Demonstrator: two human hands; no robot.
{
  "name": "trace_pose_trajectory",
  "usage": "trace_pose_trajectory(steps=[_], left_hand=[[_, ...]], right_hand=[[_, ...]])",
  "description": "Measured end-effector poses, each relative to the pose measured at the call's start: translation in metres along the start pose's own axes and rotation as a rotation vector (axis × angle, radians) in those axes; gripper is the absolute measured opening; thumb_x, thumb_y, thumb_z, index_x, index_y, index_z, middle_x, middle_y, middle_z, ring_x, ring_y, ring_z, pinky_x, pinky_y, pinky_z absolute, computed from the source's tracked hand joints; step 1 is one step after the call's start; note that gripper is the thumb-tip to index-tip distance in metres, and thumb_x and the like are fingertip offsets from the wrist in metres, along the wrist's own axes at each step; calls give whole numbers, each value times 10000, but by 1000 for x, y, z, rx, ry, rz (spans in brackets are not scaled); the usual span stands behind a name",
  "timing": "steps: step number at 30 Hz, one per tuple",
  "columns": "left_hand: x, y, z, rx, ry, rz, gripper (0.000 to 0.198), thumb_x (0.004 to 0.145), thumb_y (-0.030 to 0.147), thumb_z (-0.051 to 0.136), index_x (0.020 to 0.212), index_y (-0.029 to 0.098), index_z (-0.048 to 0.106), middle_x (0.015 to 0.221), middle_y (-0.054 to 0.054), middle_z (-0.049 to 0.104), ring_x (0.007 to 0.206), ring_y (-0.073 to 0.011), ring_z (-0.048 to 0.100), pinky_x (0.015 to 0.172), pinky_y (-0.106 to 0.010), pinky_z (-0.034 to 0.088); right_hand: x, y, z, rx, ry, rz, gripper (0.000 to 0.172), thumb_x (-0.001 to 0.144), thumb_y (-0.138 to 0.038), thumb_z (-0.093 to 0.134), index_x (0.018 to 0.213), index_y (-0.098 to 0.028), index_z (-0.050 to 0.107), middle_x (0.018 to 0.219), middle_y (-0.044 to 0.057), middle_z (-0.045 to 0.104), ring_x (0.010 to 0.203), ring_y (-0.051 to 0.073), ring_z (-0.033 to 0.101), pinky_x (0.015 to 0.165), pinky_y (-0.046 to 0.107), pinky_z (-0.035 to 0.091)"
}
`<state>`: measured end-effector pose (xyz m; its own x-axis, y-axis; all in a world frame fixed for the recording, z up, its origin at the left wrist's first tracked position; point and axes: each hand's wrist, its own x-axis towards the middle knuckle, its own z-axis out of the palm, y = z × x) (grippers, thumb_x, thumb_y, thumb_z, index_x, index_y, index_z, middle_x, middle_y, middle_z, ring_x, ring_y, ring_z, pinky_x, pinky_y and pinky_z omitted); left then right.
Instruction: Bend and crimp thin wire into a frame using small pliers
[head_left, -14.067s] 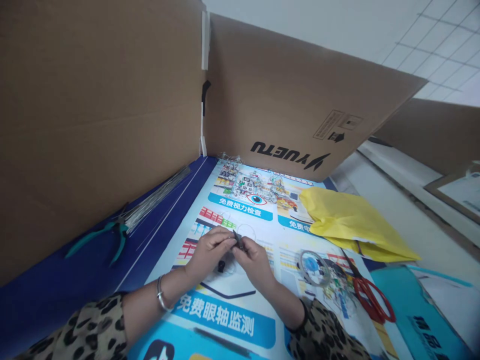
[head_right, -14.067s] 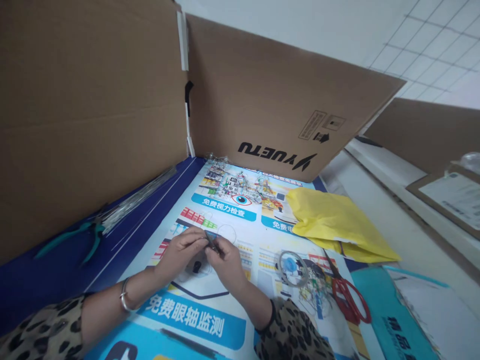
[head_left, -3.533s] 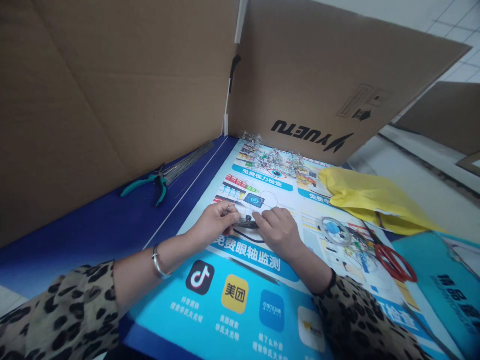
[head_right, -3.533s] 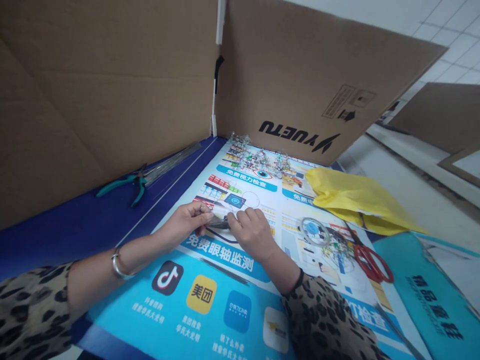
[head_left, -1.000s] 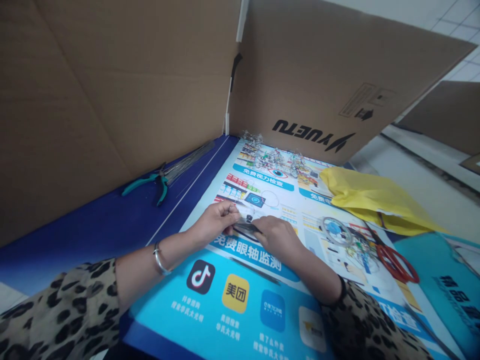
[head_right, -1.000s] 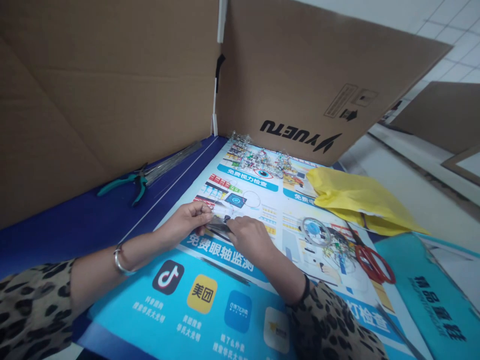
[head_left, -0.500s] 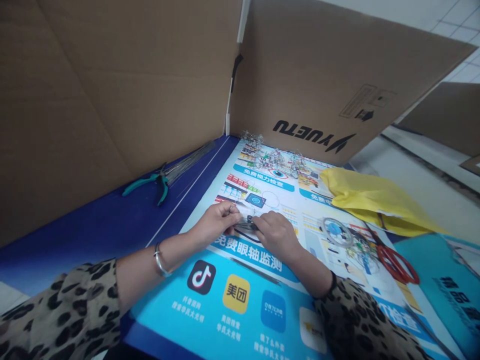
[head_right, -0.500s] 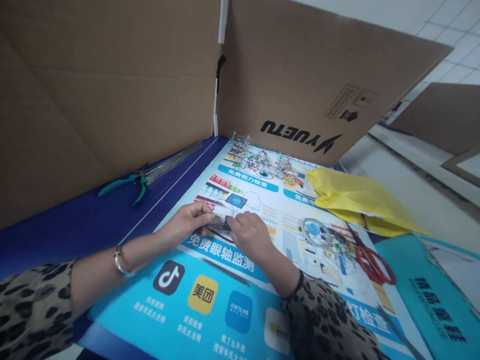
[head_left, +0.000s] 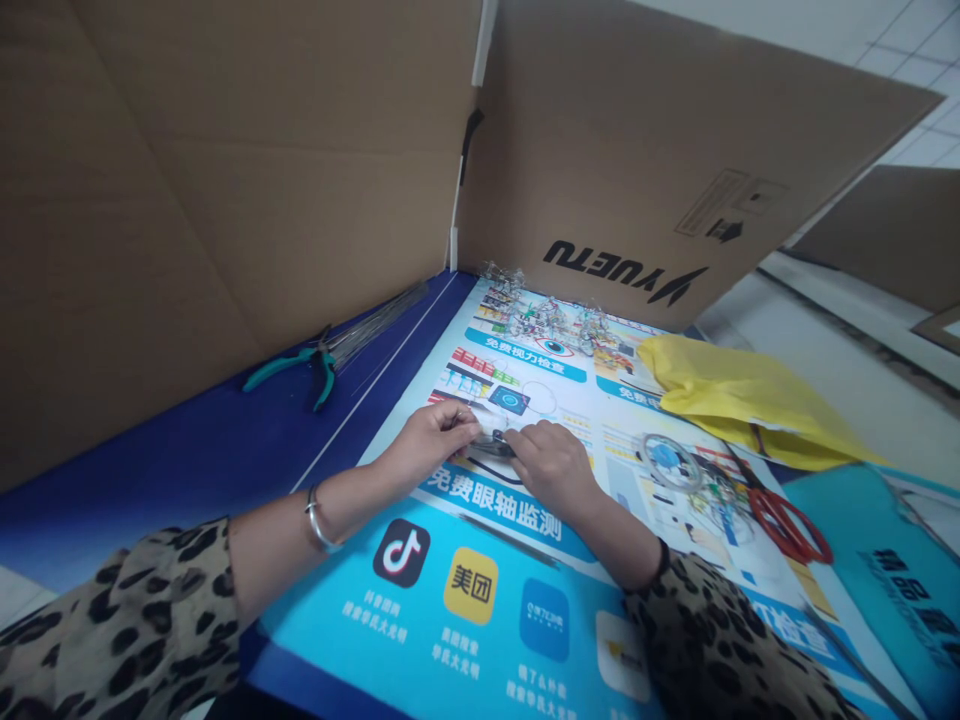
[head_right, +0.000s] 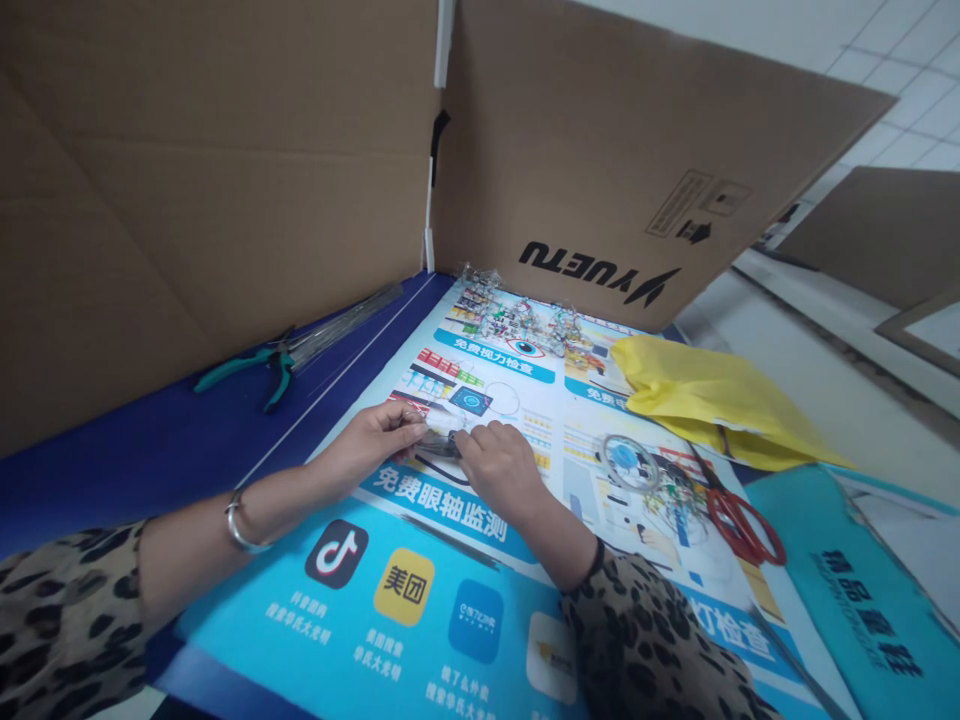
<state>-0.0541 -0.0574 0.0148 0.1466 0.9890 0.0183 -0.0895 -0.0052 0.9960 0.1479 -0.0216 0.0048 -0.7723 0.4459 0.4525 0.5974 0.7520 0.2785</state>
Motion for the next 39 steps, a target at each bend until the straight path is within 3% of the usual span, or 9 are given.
trace_pose_trajectory(steps=[12, 24, 39], left_hand=[[4, -2, -3, 38, -1, -33, 170, 739, 283, 596, 673, 143, 526, 505, 51, 471, 462, -57, 430, 472, -200, 324], [4, -4, -4, 80, -17, -23, 150, 704, 273, 601, 660, 148, 531, 503, 50, 469, 447, -59, 433, 462, -207, 313], [2, -6, -6, 101, -13, 62, 138, 738, 258, 583, 676, 147, 529, 535, 45, 475, 473, -58, 444, 479, -203, 343]], right_hand=[[-2, -2, 1, 38, -60, 32, 137, 782, -222, 576, 905, -177, 616, 701, 22, 578, 688, 162, 475, 622, 291, 303], [2, -6, -7, 151, -334, 134, 120, 807, -238, 552, 905, -197, 609, 795, 24, 642, 755, 162, 550, 648, 262, 343], [10, -8, -17, 296, -465, 247, 200, 820, -232, 512, 987, -221, 622, 922, 27, 672, 866, 168, 587, 706, 253, 380]])
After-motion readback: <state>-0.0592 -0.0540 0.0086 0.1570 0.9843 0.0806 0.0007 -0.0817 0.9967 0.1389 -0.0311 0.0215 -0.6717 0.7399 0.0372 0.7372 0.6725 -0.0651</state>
